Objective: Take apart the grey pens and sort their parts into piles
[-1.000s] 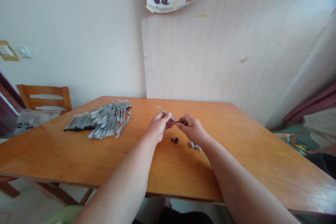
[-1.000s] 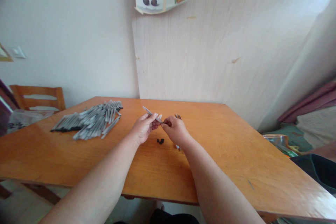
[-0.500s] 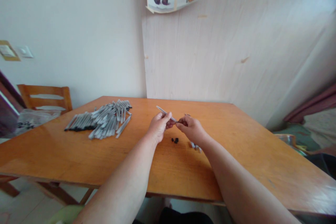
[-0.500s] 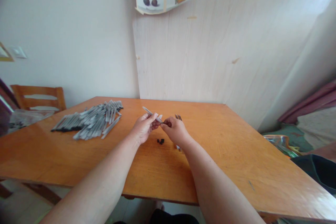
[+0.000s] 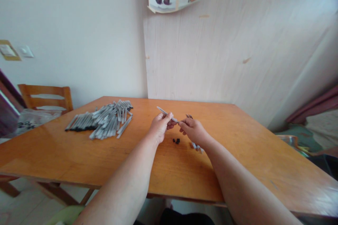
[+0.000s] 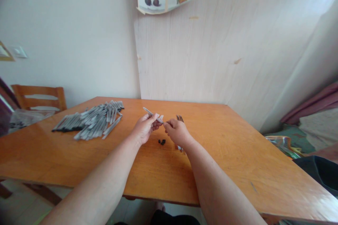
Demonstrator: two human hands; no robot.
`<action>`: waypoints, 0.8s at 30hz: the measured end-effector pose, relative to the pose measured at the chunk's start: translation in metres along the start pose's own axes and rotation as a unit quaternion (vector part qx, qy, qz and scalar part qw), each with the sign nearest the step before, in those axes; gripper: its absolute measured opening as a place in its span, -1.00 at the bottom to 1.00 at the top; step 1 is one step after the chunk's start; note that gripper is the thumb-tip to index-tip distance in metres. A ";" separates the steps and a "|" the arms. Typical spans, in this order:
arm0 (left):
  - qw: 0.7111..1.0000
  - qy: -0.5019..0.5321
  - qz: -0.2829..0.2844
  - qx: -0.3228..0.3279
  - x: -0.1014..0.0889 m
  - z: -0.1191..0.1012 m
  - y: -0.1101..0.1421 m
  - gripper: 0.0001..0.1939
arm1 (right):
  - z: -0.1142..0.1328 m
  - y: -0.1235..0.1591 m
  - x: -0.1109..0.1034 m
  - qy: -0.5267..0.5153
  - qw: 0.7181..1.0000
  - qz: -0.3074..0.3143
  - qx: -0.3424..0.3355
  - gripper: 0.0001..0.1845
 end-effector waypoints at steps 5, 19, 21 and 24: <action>1.000 -0.004 0.000 -0.006 0.000 0.001 0.000 -0.63 | 0.000 0.000 -0.001 0.025 0.999 -0.031 -0.034 -0.83; 1.000 -0.009 0.003 -0.020 0.000 0.005 -0.003 -0.64 | 0.003 0.001 -0.002 0.038 0.998 -0.038 -0.034 -0.83; 1.000 -0.009 0.003 -0.020 -0.001 0.005 -0.003 -0.65 | 0.003 0.001 -0.002 0.034 0.999 -0.036 -0.022 -0.80; 1.000 -0.010 0.001 -0.020 -0.001 0.005 -0.003 -0.66 | 0.002 0.001 -0.002 0.009 1.000 -0.005 -0.003 -0.74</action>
Point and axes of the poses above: each hand's wrist, its own y-axis away from the middle knuckle, its own x-axis out of the palm, z = x × y, the point moved 1 cm from there along -y, towards the middle knuckle, and after that the axes turned 9 degrees about -z, right-handed, at the moved point
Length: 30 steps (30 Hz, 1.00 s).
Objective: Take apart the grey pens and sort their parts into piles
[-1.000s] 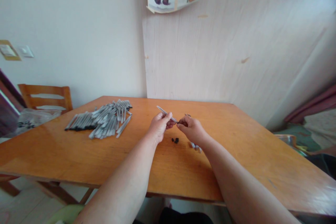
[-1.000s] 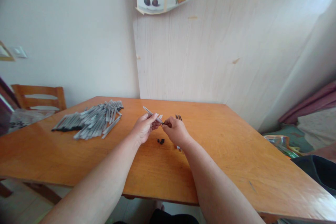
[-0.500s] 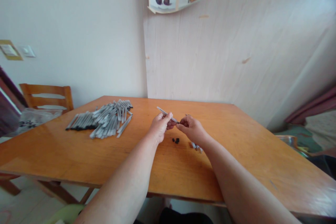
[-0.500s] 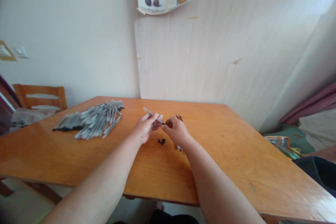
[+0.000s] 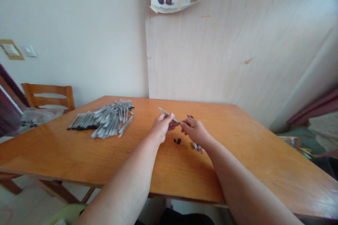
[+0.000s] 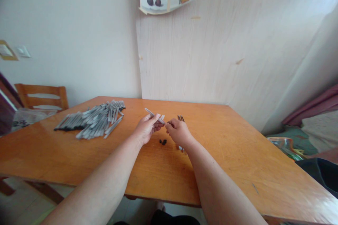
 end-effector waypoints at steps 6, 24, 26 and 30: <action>1.000 -0.011 0.000 -0.005 0.001 0.000 0.000 -0.66 | -0.001 -0.001 -0.002 0.026 0.999 -0.016 -0.013 -0.84; 1.000 -0.010 -0.009 -0.012 0.002 -0.001 0.004 -0.71 | 0.003 0.000 -0.004 0.086 0.995 -0.022 -0.049 -0.78; 1.000 -0.011 -0.009 -0.016 0.003 -0.001 0.005 -0.73 | 0.004 0.000 -0.004 0.097 0.993 -0.038 -0.056 -0.84; 0.999 -0.015 -0.015 -0.025 0.004 -0.001 0.005 -0.75 | 0.003 0.000 -0.003 0.120 0.989 -0.051 -0.070 -0.89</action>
Point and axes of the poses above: each hand's wrist, its own y-axis away from the middle knuckle, its own x-axis out of the palm, z = x × y, the point moved 1 cm from there along -y, towards the middle knuckle, and after that the axes turned 9 degrees about -z, right-handed, at the moved point
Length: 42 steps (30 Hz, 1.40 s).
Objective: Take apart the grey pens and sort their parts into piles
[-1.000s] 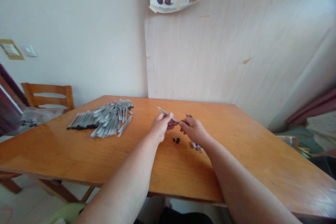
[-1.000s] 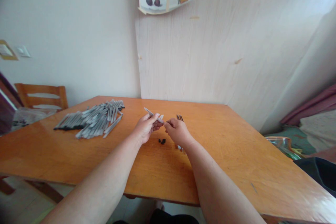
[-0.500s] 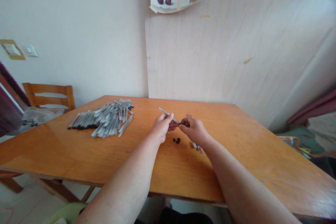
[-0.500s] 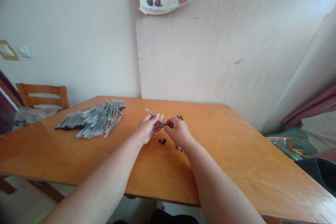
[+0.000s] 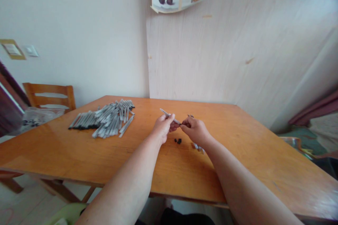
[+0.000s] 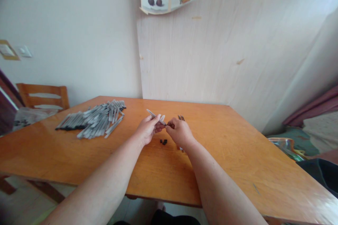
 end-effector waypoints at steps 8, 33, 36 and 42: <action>1.000 -0.001 -0.016 -0.012 0.001 0.002 0.000 -0.73 | -0.001 0.000 0.001 0.038 0.999 0.003 -0.007 -0.91; 0.992 0.054 -0.109 -0.016 -0.009 -0.004 -0.010 -0.81 | -0.010 0.004 0.010 0.057 0.986 0.153 -0.045 -0.88; 0.993 0.048 -0.108 -0.015 -0.009 -0.004 -0.010 -0.80 | -0.010 0.005 0.010 0.074 0.983 0.161 -0.048 -0.87; 0.993 0.046 -0.106 -0.016 -0.009 -0.003 -0.012 -0.78 | -0.009 0.006 0.011 0.087 0.979 0.173 -0.071 -0.84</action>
Point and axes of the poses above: each hand's wrist, its own y-axis away from the middle knuckle, its own x-axis out of the palm, z = x × y, the point moved 1 cm from there along -y, towards the middle knuckle, and after that the axes turned 9 degrees about -z, right-handed, at the moved point
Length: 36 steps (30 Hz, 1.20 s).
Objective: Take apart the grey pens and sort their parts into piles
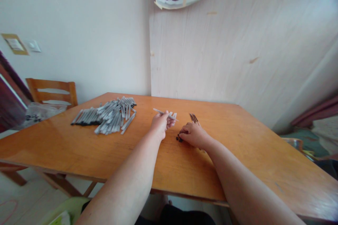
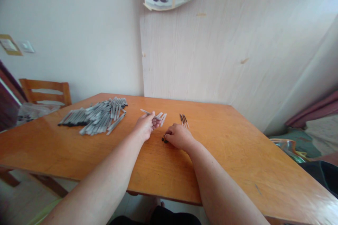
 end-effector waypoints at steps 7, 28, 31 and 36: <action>1.000 -0.004 0.005 -0.004 -0.001 0.002 -0.002 -0.80 | 0.002 0.000 -0.001 0.012 0.999 0.012 -0.032 -0.73; 0.997 -0.024 0.067 -0.008 0.002 0.002 0.005 -0.76 | 0.001 -0.002 -0.007 -0.066 0.983 -0.157 0.067 -0.80; 0.999 -0.009 0.031 0.004 -0.001 -0.001 -0.001 -0.78 | -0.001 -0.003 -0.009 -0.062 0.982 -0.158 0.080 -0.82; 0.998 0.022 -0.049 0.026 -0.010 -0.007 -0.012 -0.82 | -0.010 -0.002 -0.017 -0.054 0.985 -0.147 0.073 -0.81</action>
Point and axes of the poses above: each hand's wrist, its own y-axis away from the middle knuckle, its own x-axis out of the palm, z = x × y, the point moved 1 cm from there along -y, towards the middle knuckle, and after that the axes turned 9 degrees about -z, right-handed, at the moved point
